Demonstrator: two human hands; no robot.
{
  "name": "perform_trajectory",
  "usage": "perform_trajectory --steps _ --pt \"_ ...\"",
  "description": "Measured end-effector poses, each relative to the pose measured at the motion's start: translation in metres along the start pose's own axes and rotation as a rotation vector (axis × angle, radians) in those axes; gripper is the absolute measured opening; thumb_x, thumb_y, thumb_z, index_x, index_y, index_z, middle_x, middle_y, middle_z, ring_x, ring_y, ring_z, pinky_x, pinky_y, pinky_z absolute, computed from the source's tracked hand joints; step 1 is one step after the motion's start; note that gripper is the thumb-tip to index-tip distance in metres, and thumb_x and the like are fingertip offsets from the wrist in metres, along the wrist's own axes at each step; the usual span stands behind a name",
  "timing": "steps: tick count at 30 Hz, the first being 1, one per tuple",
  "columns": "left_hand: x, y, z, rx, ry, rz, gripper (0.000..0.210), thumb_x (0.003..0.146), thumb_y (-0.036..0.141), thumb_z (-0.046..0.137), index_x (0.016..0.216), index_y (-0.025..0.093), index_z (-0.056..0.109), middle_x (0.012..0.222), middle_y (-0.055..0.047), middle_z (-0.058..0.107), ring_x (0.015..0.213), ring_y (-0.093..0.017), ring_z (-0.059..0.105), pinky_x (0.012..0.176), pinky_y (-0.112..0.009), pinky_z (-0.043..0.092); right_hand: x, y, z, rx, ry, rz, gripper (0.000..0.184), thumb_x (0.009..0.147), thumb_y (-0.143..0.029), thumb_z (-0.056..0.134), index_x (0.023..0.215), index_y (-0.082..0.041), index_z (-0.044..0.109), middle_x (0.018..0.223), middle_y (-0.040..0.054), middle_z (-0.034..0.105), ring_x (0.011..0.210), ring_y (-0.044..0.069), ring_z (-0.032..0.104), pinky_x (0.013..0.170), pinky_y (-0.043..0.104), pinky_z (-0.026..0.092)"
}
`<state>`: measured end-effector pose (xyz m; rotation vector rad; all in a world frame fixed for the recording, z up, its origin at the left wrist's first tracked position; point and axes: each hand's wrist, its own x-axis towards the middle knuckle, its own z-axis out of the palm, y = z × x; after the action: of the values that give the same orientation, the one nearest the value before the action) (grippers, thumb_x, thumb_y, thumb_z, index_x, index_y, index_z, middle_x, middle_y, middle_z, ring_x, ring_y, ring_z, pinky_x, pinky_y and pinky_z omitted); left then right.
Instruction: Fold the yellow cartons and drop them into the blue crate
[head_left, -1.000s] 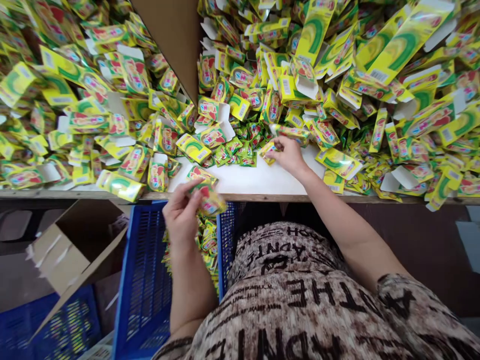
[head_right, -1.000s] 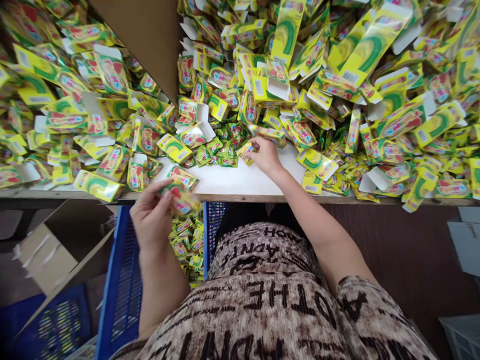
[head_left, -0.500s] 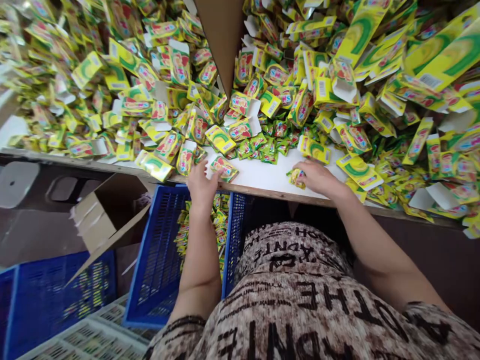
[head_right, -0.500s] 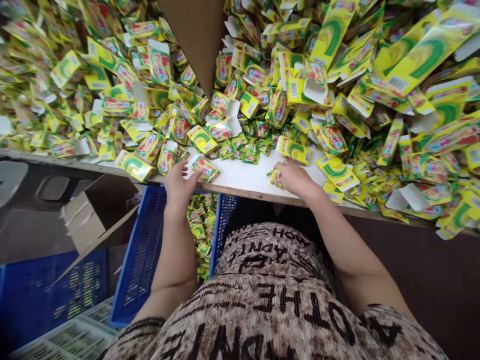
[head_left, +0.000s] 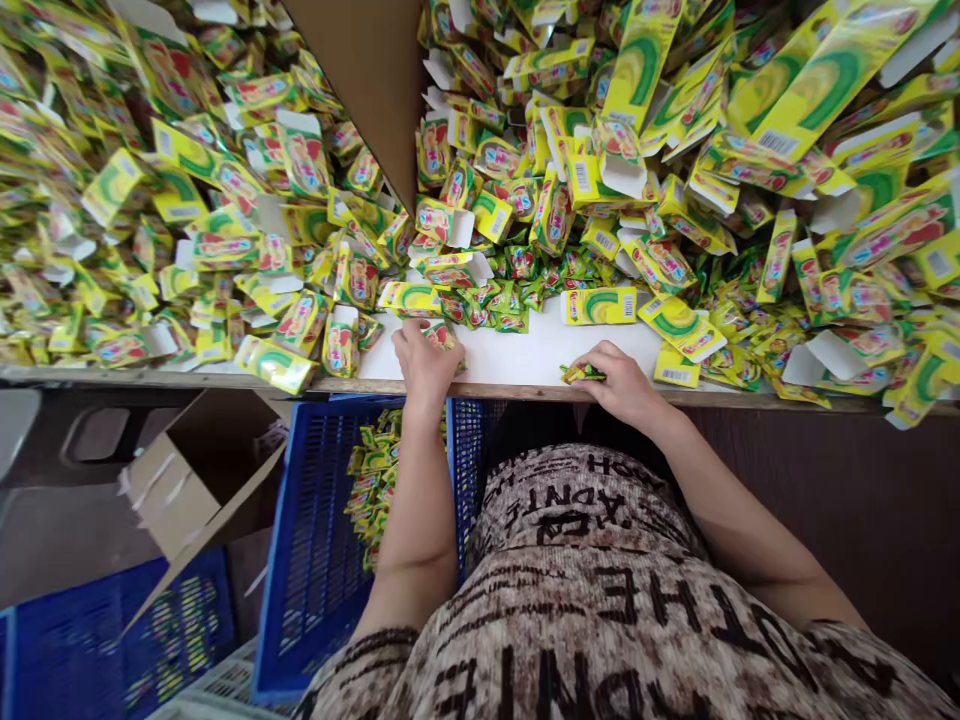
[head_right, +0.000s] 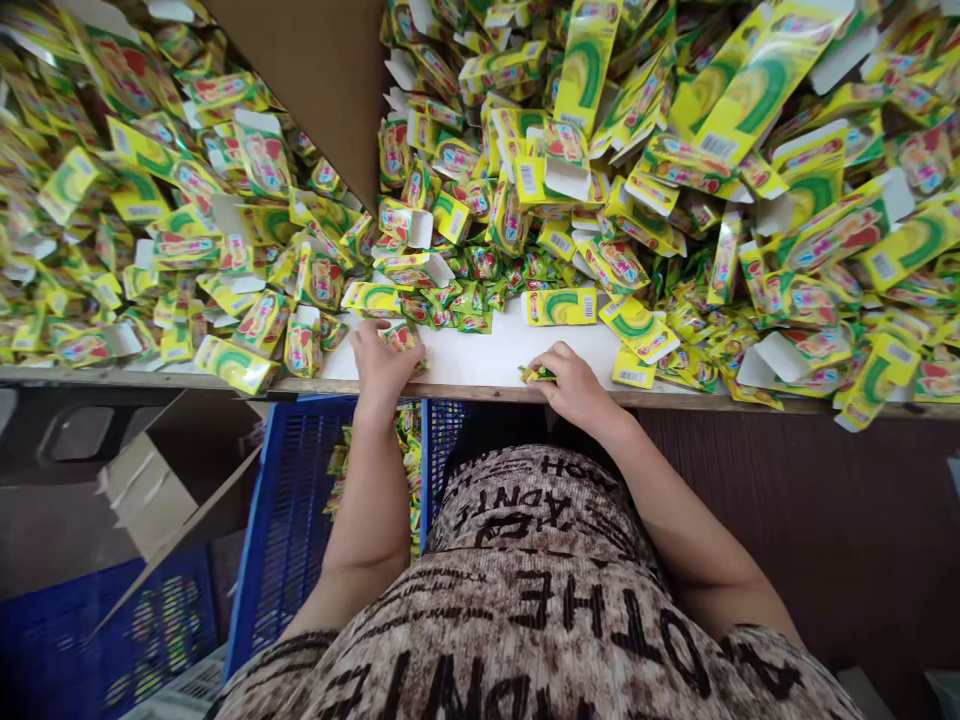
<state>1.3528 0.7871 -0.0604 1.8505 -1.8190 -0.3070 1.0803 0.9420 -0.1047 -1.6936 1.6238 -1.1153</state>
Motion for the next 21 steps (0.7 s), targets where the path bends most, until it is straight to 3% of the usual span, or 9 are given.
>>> perform_trajectory --steps 2,3,5,7,9,12,15,18,21 --pt "0.002 -0.009 -0.003 -0.281 0.015 -0.107 0.082 0.059 0.024 0.081 0.133 0.019 0.046 0.112 -0.012 0.057 0.102 -0.027 0.061 0.093 -0.046 0.052 -0.004 0.0 -0.001 0.004 -0.025 0.018 0.011 0.085 -0.025 0.065 0.095 -0.02 0.066 0.095 0.0052 0.064 0.089 0.021 0.062 0.083 0.034 0.049" --pt "0.002 -0.012 -0.007 -0.443 -0.033 -0.148 0.087 0.059 0.026 0.081 0.137 0.022 0.042 0.105 -0.009 0.059 0.093 -0.022 0.062 0.087 -0.042 0.053 -0.004 0.001 -0.001 0.01 -0.033 0.038 0.011 0.085 -0.024 0.064 0.095 -0.021 0.065 0.094 0.0045 0.066 0.088 0.021 0.062 0.082 0.034 0.049" --pt "-0.001 -0.013 -0.013 -0.715 -0.206 -0.171 0.089 0.061 0.03 0.079 0.14 0.023 0.04 0.09 -0.003 0.061 0.078 -0.016 0.062 0.078 -0.036 0.053 -0.002 0.002 -0.001 0.058 -0.022 0.092 0.011 0.084 -0.025 0.065 0.095 -0.021 0.064 0.088 0.0021 0.068 0.083 0.02 0.063 0.078 0.033 0.049" --pt "-0.011 -0.001 -0.013 -0.841 -0.365 -0.111 0.082 0.061 0.032 0.08 0.134 0.021 0.047 0.082 0.0 0.06 0.073 -0.014 0.061 0.075 -0.033 0.053 0.005 -0.001 0.0 0.172 0.086 0.127 0.016 0.083 -0.027 0.067 0.097 -0.021 0.063 0.088 0.0009 0.069 0.08 0.019 0.064 0.075 0.032 0.051" --pt "-0.026 0.021 -0.002 -0.821 -0.438 0.006 0.07 0.059 0.033 0.081 0.122 0.019 0.055 0.084 0.0 0.059 0.077 -0.015 0.06 0.078 -0.034 0.053 0.017 -0.011 0.0 0.306 0.289 0.096 0.023 0.083 -0.029 0.069 0.104 -0.022 0.062 0.096 0.0022 0.069 0.085 0.019 0.066 0.077 0.032 0.053" --pt "-0.053 0.062 0.028 -0.644 -0.368 0.221 0.054 0.057 0.027 0.08 0.106 0.018 0.06 0.099 -0.004 0.057 0.095 -0.02 0.059 0.085 -0.035 0.052 0.037 -0.033 -0.006 0.368 0.518 -0.041 0.03 0.086 -0.032 0.068 0.113 -0.023 0.059 0.109 0.0049 0.067 0.094 0.019 0.066 0.083 0.032 0.055" --pt "-0.076 0.094 0.053 -0.487 -0.247 0.33 0.05 0.057 0.019 0.078 0.102 0.02 0.055 0.1 -0.005 0.056 0.097 -0.022 0.058 0.079 -0.033 0.05 0.048 -0.049 -0.015 0.239 0.506 -0.161 0.024 0.09 -0.034 0.065 0.112 -0.024 0.062 0.11 0.0057 0.068 0.099 0.021 0.065 0.09 0.036 0.054" --pt "-0.086 0.107 0.066 -0.414 -0.286 0.265 0.047 0.063 0.022 0.077 0.101 0.023 0.049 0.081 0.001 0.055 0.075 -0.018 0.058 0.066 -0.029 0.045 0.045 -0.051 -0.022 0.094 0.444 -0.214 0.016 0.092 -0.033 0.063 0.106 -0.026 0.066 0.106 0.0055 0.07 0.102 0.024 0.064 0.096 0.042 0.052" --pt "-0.088 0.109 0.069 -0.409 -0.281 0.217 0.046 0.065 0.025 0.078 0.098 0.024 0.047 0.078 0.002 0.057 0.069 -0.017 0.058 0.063 -0.028 0.043 0.037 -0.046 -0.025 0.082 0.542 -0.164 0.021 0.093 -0.035 0.062 0.111 -0.027 0.066 0.109 0.0062 0.069 0.103 0.024 0.064 0.096 0.043 0.052"
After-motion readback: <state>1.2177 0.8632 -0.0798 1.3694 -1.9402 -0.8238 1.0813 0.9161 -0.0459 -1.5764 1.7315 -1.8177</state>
